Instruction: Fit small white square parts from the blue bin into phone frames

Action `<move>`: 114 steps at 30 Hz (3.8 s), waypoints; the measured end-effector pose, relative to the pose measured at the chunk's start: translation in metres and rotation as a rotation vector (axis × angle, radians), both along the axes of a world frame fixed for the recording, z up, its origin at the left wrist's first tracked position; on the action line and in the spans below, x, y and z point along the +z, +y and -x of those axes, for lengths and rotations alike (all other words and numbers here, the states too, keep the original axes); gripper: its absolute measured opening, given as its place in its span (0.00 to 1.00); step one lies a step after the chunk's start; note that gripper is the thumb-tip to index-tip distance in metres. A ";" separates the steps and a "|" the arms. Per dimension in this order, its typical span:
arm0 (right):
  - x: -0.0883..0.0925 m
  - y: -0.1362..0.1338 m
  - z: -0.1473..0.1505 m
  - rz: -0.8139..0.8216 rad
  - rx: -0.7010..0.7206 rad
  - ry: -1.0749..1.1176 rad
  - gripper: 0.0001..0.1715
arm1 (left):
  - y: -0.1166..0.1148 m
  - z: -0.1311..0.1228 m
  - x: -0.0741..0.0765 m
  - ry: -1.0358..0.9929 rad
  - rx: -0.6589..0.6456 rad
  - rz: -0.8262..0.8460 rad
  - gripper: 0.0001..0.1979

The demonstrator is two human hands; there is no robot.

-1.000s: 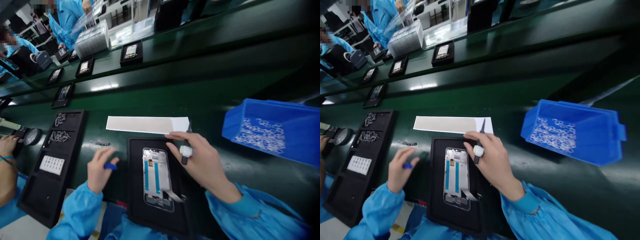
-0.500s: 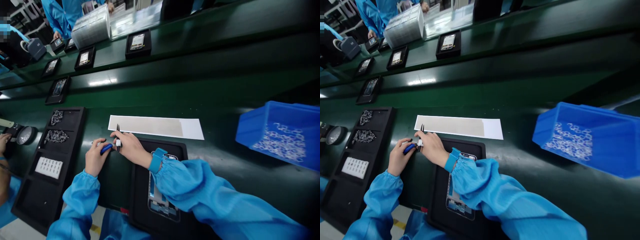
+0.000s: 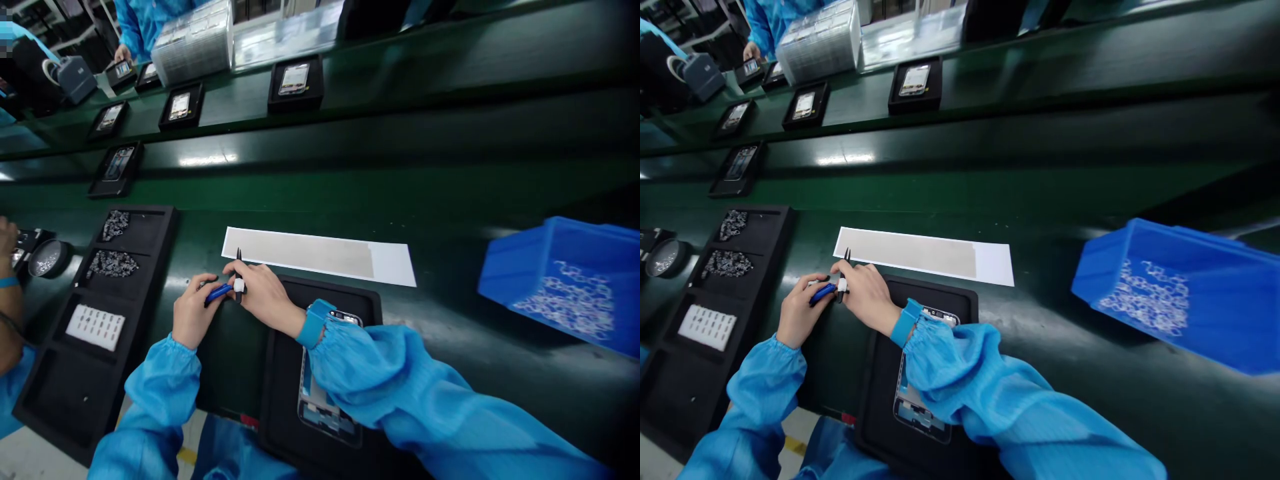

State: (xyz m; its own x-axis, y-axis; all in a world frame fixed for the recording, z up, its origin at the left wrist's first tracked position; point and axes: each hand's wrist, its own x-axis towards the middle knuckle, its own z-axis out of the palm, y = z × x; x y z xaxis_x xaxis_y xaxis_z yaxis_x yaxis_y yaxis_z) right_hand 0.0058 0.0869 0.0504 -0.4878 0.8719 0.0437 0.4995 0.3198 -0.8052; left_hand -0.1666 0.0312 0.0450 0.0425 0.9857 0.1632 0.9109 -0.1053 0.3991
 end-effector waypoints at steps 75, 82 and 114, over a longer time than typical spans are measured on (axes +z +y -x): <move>0.033 -0.107 -0.131 0.123 -0.134 0.753 0.30 | -0.046 -0.091 0.047 -1.347 -0.117 0.320 0.18; 0.025 -0.109 -0.126 -0.024 -0.282 0.722 0.28 | -0.052 -0.099 0.041 -1.269 -0.106 0.163 0.14; -0.009 -0.087 -0.173 -0.150 -0.448 0.241 0.23 | -0.006 -0.147 0.048 -0.478 -0.361 0.031 0.12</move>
State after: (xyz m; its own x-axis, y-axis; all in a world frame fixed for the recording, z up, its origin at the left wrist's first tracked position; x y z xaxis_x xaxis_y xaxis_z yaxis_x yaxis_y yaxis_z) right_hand 0.1790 -0.0005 0.0410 -0.0295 0.9681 0.2490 0.4204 0.2380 -0.8756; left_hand -0.0194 0.0253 0.0933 0.3043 0.9273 0.2178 0.5389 -0.3561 0.7634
